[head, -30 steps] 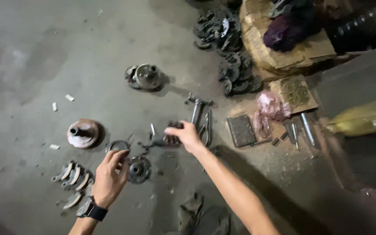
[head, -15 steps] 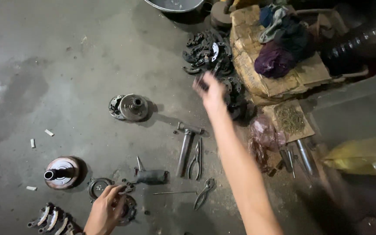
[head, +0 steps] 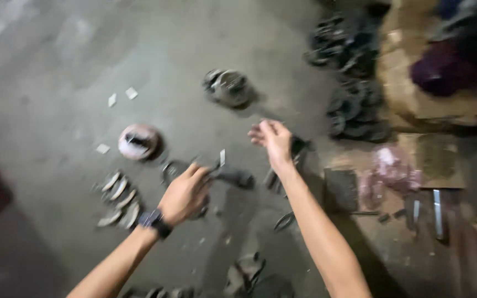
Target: Cleaning and assembling the centrifugal clutch components of a motorcycle engine.
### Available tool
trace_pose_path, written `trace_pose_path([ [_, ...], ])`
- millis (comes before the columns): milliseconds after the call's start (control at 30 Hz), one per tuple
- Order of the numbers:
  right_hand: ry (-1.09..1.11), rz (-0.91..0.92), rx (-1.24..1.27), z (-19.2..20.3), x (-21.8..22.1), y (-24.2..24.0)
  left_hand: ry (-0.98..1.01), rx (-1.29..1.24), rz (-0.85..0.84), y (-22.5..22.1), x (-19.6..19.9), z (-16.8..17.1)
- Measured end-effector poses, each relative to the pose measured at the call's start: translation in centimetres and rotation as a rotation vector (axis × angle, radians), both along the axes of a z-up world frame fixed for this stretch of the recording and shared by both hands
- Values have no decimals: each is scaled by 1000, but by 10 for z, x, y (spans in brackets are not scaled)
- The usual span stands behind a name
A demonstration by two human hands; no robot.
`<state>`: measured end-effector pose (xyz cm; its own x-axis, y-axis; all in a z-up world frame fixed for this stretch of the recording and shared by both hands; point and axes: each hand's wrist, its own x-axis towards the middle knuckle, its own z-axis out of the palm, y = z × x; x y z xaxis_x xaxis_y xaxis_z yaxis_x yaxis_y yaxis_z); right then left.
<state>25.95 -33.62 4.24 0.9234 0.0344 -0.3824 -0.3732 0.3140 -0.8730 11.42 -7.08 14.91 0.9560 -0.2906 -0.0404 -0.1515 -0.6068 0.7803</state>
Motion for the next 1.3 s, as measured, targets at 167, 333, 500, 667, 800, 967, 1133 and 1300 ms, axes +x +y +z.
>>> trace_pose_path([
  [167,-35,417,-50,1,-85,96,-103,194,11,56,0,5],
  [333,-425,661,-666,29,-135,130,-196,248,141,157,-38,-20],
  [500,-224,908,-1281,30,-176,146,55,229,394,216,-102,-66],
  [667,-168,897,-1418,-4,-186,121,25,156,424,208,-149,-89],
  [800,-47,903,-1385,-8,-195,117,-39,155,451,189,-162,-102],
  [967,-165,788,-974,-42,-217,120,-122,295,421,164,-160,-92],
  [1133,57,681,-831,-14,-217,132,-138,431,409,161,-167,-135],
  [1300,-107,682,-765,-21,-221,124,62,296,540,165,-158,-156],
])
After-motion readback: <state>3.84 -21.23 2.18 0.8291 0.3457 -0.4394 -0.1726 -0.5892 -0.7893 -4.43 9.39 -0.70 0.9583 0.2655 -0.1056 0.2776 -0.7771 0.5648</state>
